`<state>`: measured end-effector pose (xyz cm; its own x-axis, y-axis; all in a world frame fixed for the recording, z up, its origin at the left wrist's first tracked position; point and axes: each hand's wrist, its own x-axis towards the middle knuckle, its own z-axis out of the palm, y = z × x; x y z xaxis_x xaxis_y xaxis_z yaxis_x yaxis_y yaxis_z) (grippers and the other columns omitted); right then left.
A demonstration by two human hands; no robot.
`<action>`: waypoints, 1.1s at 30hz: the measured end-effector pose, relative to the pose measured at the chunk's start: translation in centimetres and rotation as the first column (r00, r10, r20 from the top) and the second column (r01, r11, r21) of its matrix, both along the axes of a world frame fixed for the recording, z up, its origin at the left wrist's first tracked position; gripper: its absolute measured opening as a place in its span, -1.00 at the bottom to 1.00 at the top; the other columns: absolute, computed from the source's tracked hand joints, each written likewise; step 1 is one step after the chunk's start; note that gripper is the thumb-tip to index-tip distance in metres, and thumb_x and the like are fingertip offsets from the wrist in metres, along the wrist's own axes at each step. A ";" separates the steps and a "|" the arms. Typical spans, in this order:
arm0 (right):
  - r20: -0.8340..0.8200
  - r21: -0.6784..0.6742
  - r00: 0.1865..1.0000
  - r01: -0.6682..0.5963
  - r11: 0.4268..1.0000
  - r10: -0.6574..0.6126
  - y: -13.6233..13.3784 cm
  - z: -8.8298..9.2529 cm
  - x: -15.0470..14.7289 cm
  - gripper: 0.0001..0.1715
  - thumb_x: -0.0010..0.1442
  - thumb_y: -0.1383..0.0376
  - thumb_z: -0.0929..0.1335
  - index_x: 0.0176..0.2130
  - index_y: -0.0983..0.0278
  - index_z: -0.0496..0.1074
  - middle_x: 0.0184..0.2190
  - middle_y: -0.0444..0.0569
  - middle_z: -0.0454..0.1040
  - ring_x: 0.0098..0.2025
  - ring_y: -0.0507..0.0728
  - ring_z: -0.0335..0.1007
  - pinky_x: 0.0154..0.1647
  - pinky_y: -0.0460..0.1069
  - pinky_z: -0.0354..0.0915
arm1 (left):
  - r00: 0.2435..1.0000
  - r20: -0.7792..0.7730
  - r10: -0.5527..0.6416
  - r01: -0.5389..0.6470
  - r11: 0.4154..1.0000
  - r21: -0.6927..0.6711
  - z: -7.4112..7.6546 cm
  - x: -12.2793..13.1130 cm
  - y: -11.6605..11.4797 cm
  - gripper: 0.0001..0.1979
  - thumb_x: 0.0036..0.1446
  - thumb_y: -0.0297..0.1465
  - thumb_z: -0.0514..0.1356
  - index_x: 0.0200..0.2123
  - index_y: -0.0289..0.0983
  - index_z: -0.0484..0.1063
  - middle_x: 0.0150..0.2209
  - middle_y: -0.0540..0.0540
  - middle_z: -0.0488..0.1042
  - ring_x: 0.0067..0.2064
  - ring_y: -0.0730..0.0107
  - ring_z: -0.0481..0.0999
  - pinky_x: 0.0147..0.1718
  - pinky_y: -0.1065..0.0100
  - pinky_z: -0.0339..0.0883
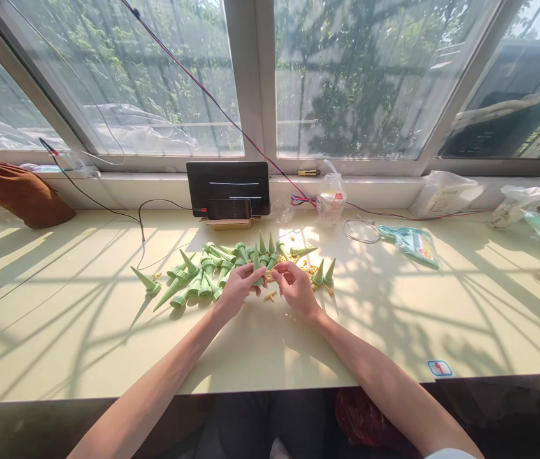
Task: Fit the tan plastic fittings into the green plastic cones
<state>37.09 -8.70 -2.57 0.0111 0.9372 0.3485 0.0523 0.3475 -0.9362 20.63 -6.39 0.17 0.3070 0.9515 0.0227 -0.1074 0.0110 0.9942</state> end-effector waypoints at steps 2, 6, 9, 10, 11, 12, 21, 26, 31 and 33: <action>0.005 0.001 1.000 0.004 1.000 -0.004 0.0 0.0 0.0 -0.65 0.25 0.00 0.37 -0.20 0.24 0.42 -0.36 -0.06 0.48 -0.57 0.02 0.32 -0.58 -0.04 0.28 | 1.000 0.009 0.013 -0.013 1.000 0.010 -0.1 0.1 0.0 -0.59 0.03 -0.06 0.32 -0.44 -0.33 0.44 -0.43 -0.08 0.41 -0.41 0.43 0.43 -0.58 0.46 0.32; 0.016 0.007 1.000 -0.005 1.000 0.005 0.0 -0.1 0.0 -0.67 0.26 0.02 0.37 -0.20 0.23 0.41 -0.38 -0.08 0.47 -0.58 0.01 0.31 -0.57 -0.04 0.28 | 1.000 0.021 0.015 -0.015 1.000 0.017 -0.2 0.2 0.1 -0.56 0.03 -0.02 0.30 -0.48 -0.31 0.38 -0.44 -0.07 0.39 -0.44 0.44 0.41 -0.61 0.46 0.31; 0.029 0.009 1.000 -0.007 1.000 0.007 0.0 -0.2 0.0 -0.67 0.26 0.02 0.37 -0.19 0.22 0.41 -0.40 -0.09 0.47 -0.58 0.02 0.31 -0.56 -0.04 0.28 | 1.000 0.014 0.014 -0.014 1.000 0.021 -0.2 0.2 0.1 -0.56 0.02 -0.02 0.31 -0.44 -0.32 0.42 -0.44 -0.06 0.39 -0.46 0.45 0.41 -0.62 0.46 0.29; 0.034 0.010 0.999 -0.007 1.000 0.007 0.0 -0.2 0.1 -0.67 0.26 0.01 0.37 -0.19 0.22 0.41 -0.39 -0.09 0.47 -0.57 0.03 0.32 -0.56 -0.04 0.28 | 1.000 0.013 0.016 -0.016 1.000 0.021 -0.2 0.2 0.1 -0.57 0.01 -0.02 0.31 -0.43 -0.32 0.43 -0.45 -0.06 0.39 -0.46 0.45 0.41 -0.61 0.46 0.28; 0.038 0.011 0.999 -0.007 1.000 0.007 0.0 -0.2 0.1 -0.66 0.26 0.01 0.37 -0.19 0.22 0.41 -0.39 -0.08 0.47 -0.57 0.03 0.32 -0.56 -0.03 0.28 | 1.000 0.012 0.017 -0.017 1.000 0.021 -0.2 0.2 0.1 -0.57 0.01 -0.02 0.31 -0.43 -0.31 0.44 -0.45 -0.05 0.39 -0.47 0.46 0.40 -0.61 0.46 0.28; 0.042 0.013 0.999 -0.007 1.000 0.007 0.0 -0.2 0.1 -0.66 0.26 0.01 0.37 -0.19 0.22 0.41 -0.38 -0.08 0.47 -0.57 0.03 0.32 -0.56 -0.03 0.28 | 1.000 0.013 0.018 -0.018 1.000 0.021 -0.2 0.2 0.1 -0.58 0.01 -0.03 0.32 -0.42 -0.31 0.44 -0.46 -0.04 0.39 -0.47 0.46 0.40 -0.61 0.46 0.28; 0.075 0.036 0.997 -0.002 0.999 -0.001 0.0 -0.2 0.0 -0.69 0.27 0.04 0.36 -0.20 0.22 0.43 -0.32 -0.05 0.47 -0.54 0.04 0.35 -0.54 -0.04 0.30 | 1.000 0.022 0.006 -0.007 0.999 0.036 -0.5 0.2 0.2 -0.59 0.05 -0.04 0.30 -0.41 -0.31 0.43 -0.48 -0.03 0.38 -0.47 0.45 0.41 -0.59 0.44 0.29; 0.066 0.030 0.998 0.001 1.000 -0.003 0.0 -0.3 0.0 -0.67 0.26 0.02 0.36 -0.21 0.22 0.44 -0.32 -0.05 0.48 -0.54 0.04 0.35 -0.55 -0.04 0.30 | 1.000 0.027 0.001 -0.002 1.000 0.031 -0.5 0.2 0.1 -0.58 0.05 -0.03 0.30 -0.43 -0.30 0.40 -0.47 -0.03 0.38 -0.46 0.45 0.41 -0.58 0.43 0.29; 0.059 0.015 0.998 -0.007 1.000 0.006 0.1 -0.3 0.0 -0.68 0.26 0.02 0.36 -0.22 0.22 0.45 -0.35 -0.06 0.48 -0.56 0.03 0.32 -0.55 -0.04 0.28 | 0.999 0.035 -0.005 0.004 1.000 0.030 -0.5 0.2 0.1 -0.60 0.04 -0.04 0.30 -0.40 -0.30 0.44 -0.46 -0.04 0.40 -0.45 0.45 0.41 -0.58 0.43 0.27; 0.054 0.016 0.999 -0.006 1.000 0.005 0.1 -0.3 0.0 -0.69 0.25 0.03 0.37 -0.24 0.22 0.45 -0.36 -0.07 0.48 -0.56 0.03 0.32 -0.56 -0.04 0.27 | 0.999 0.036 -0.004 0.003 0.999 0.032 -0.6 0.2 0.2 -0.61 0.05 -0.05 0.30 -0.40 -0.30 0.44 -0.46 -0.04 0.39 -0.46 0.45 0.40 -0.58 0.44 0.27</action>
